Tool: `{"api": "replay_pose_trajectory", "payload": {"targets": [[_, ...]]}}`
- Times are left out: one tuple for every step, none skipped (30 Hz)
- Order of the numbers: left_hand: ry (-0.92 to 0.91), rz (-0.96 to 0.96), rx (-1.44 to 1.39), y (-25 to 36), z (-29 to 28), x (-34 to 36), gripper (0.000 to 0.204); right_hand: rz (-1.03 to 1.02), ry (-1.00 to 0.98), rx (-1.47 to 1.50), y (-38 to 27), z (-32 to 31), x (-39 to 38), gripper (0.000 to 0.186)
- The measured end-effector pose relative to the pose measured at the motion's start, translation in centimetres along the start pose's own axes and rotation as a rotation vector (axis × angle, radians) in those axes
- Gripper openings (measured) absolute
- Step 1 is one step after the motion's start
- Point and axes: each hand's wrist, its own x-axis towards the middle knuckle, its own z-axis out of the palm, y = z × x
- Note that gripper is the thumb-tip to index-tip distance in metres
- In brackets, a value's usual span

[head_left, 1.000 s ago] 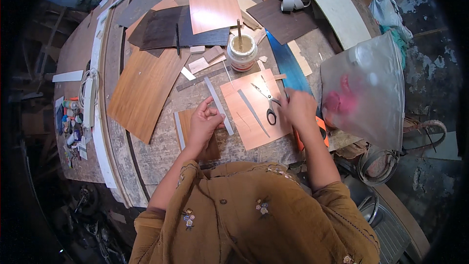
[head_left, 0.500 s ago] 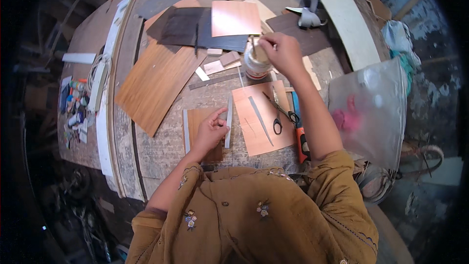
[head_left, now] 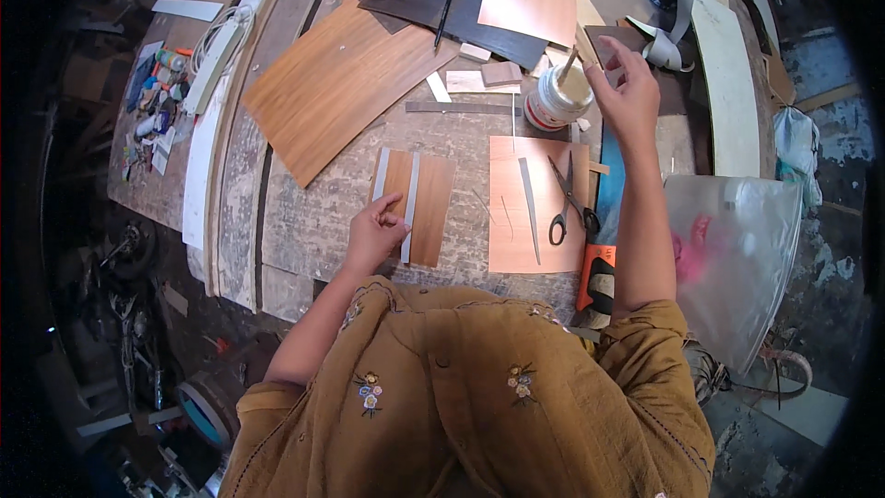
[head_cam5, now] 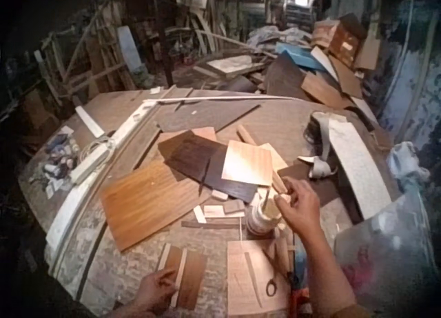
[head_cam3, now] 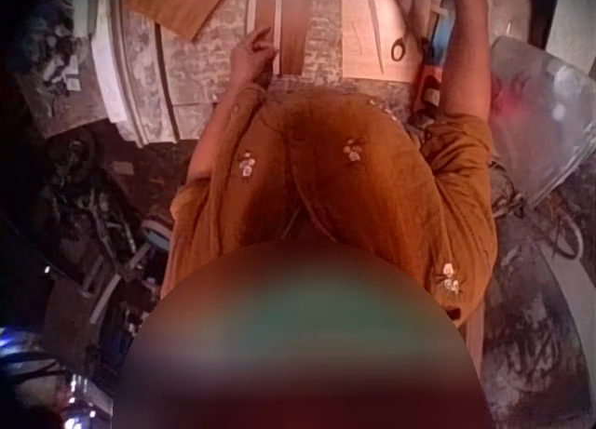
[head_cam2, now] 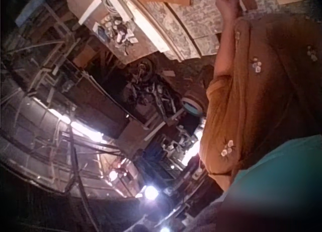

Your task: Glue and trim thin veneer strips onto a wooden board at a workshop workbench.

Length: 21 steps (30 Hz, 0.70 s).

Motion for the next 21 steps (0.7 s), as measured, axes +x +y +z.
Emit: {"api": "replay_pose_trajectory", "payload": {"targets": [[0.005,-0.005,-0.002,-0.2,0.1,-0.2,0.049,0.0,-0.005,0.012,-0.1,0.3,0.1,0.041],[0.002,0.02,0.011,0.0,0.3,-0.3,0.048,0.0,-0.009,0.011,-0.2,0.5,0.2,0.041],[-0.003,0.045,0.024,0.2,0.4,-0.5,0.048,-0.031,0.008,0.006,-0.2,0.7,0.4,0.04],[-0.004,0.043,0.022,0.3,0.5,-0.6,0.048,-0.062,0.026,0.0,-0.2,0.7,0.4,0.039],[-0.027,0.037,0.06,0.4,0.4,-0.7,0.046,-0.064,0.024,0.002,-0.3,0.9,0.6,0.039],[-0.05,0.031,0.098,0.5,0.4,-0.7,0.045,-0.066,-0.012,-0.006,-0.4,0.9,0.8,0.038],[-0.048,0.032,0.097,0.3,0.4,-0.7,0.045,-0.068,-0.047,-0.013,-0.5,0.9,0.9,0.036],[-0.034,0.066,0.113,0.0,0.5,-0.7,0.045,-0.071,-0.049,-0.01,-0.7,0.8,1.0,0.036],[-0.02,0.1,0.13,-0.3,0.5,-0.7,0.044,-0.09,-0.1,0.03,-0.8,0.7,1.1,0.035],[-0.015,0.1,0.13,-0.6,0.5,-0.7,0.044,-0.108,-0.151,0.069,-1.0,0.6,1.1,0.034],[-0.014,0.136,0.17,-0.5,0.6,-0.8,0.043,-0.109,-0.154,0.071,-1.2,0.5,1.0,0.034],[-0.014,0.173,0.211,-0.5,0.7,-0.8,0.041,-0.122,-0.18,0.098,-1.5,0.4,0.9,0.032],[-0.011,0.171,0.21,-0.4,0.8,-1.0,0.041,-0.135,-0.206,0.125,-1.7,0.4,0.8,0.03],[0.042,0.284,0.393,0.6,1.1,-1.3,0.038,-0.132,-0.206,0.12,-1.3,0.5,0.7,0.03],[0.103,0.396,0.576,1.5,1.3,-1.6,0.034,-0.152,-0.188,0.13,-0.9,1.0,0.6,0.027],[0.104,0.394,0.575,1.9,1.5,-1.6,0.034,-0.171,-0.17,0.14,-0.7,1.2,0.6,0.024],[0.124,0.458,0.562,2.4,1.9,-1.8,0.032,-0.171,-0.172,0.149,-0.7,1.2,0.5,0.024],[0.144,0.523,0.549,2.9,2.3,-1.8,0.03,-0.152,-0.165,0.097,-0.8,1.1,0.3,0.022],[0.101,0.592,0.561,3.6,3.1,-1.7,0.031,-0.133,-0.159,0.045,-0.8,0.9,0.1,0.021],[0.063,0.659,0.565,4.5,4.1,-1.6,0.032,-0.122,-0.155,0.035,-0.8,0.9,0.0,0.021],[-0.026,0.648,0.526,6.2,5.1,-1.8,0.036,-0.112,-0.15,0.029,-0.6,0.8,0.0,0.021]]}}
